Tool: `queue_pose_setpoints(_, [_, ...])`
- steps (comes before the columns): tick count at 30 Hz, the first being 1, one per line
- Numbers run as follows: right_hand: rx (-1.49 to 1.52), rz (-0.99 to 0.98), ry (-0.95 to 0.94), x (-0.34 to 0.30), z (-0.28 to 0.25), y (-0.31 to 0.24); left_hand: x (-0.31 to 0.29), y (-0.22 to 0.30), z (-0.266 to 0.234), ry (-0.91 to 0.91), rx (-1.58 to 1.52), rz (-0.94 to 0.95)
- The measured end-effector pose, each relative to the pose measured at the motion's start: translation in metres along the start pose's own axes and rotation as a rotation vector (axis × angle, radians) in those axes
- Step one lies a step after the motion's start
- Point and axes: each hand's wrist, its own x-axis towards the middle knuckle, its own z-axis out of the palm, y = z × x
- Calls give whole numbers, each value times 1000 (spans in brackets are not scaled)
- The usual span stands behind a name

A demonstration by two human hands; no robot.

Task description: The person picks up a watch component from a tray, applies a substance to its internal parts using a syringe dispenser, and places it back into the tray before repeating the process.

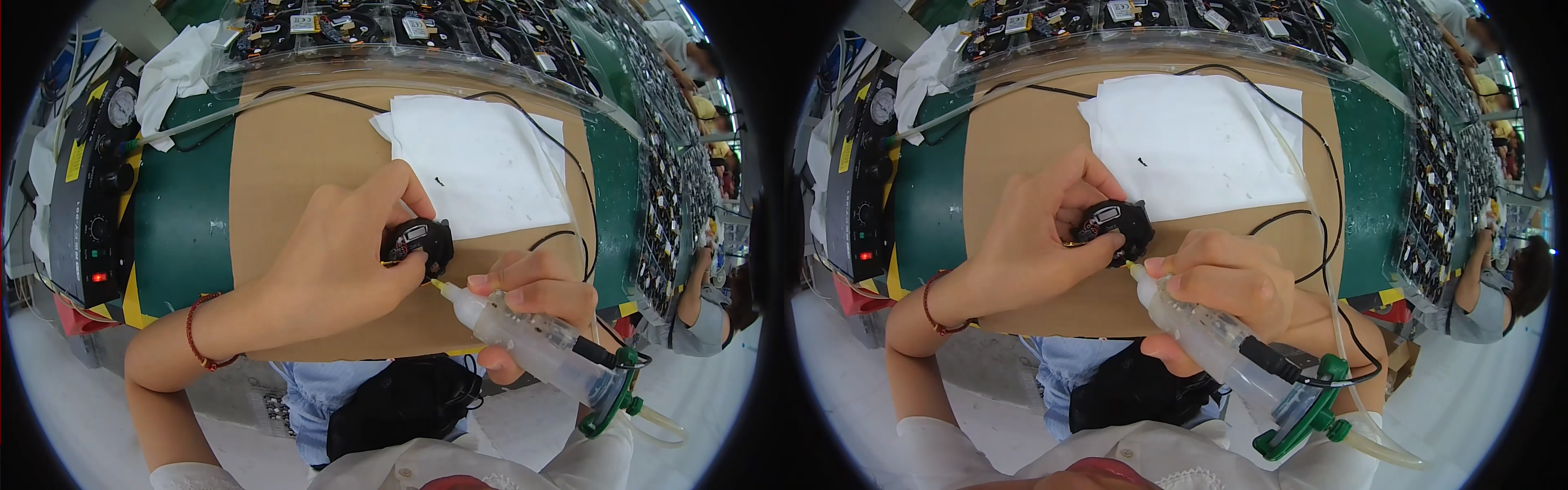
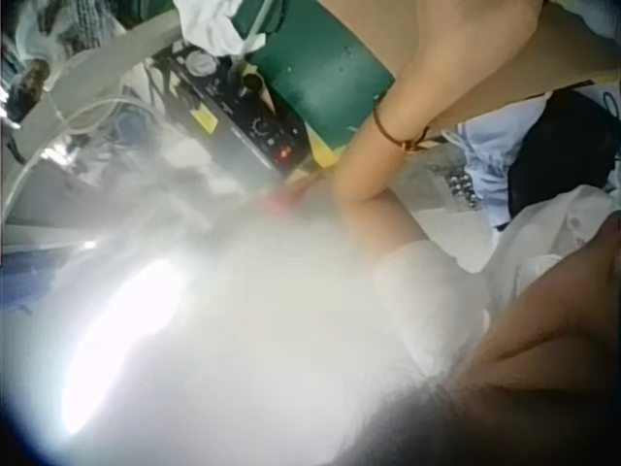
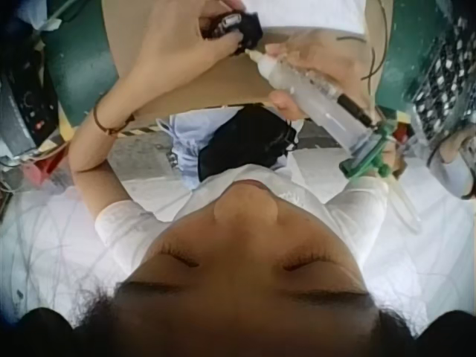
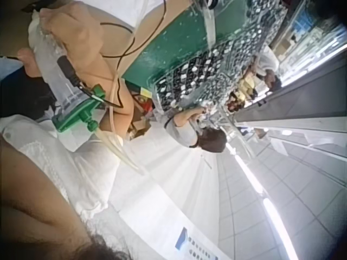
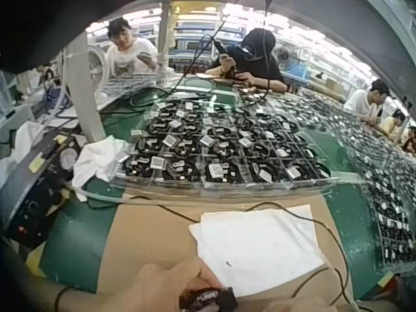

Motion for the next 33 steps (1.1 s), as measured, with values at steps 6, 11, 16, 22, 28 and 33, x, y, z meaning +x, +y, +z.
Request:
queue_pose_setpoints(6, [23, -9, 57, -4, 3, 2, 0, 0, 0, -5, -33, -4])
queue_pose_setpoints(11, [-6, 0, 31, -2, 2, 1, 0, 1, 0, -5, -20, -11])
queue_pose_setpoints(16, [-28, 5, 35, -1, 2, -1, 0, 1, 0, -4, -23, -13])
queue_pose_setpoints(22, [-26, 44, 26, -2, 2, -1, 0, -1, 0, 1, -18, -3])
queue_pose_setpoints(28, [-34, 43, 108, -4, 5, 0, 0, 0, 0, -4, 8, -4])
queue_pose_setpoints(33, [-40, 70, 101, -4, 5, -2, 1, 1, -1, -6, 9, -5])
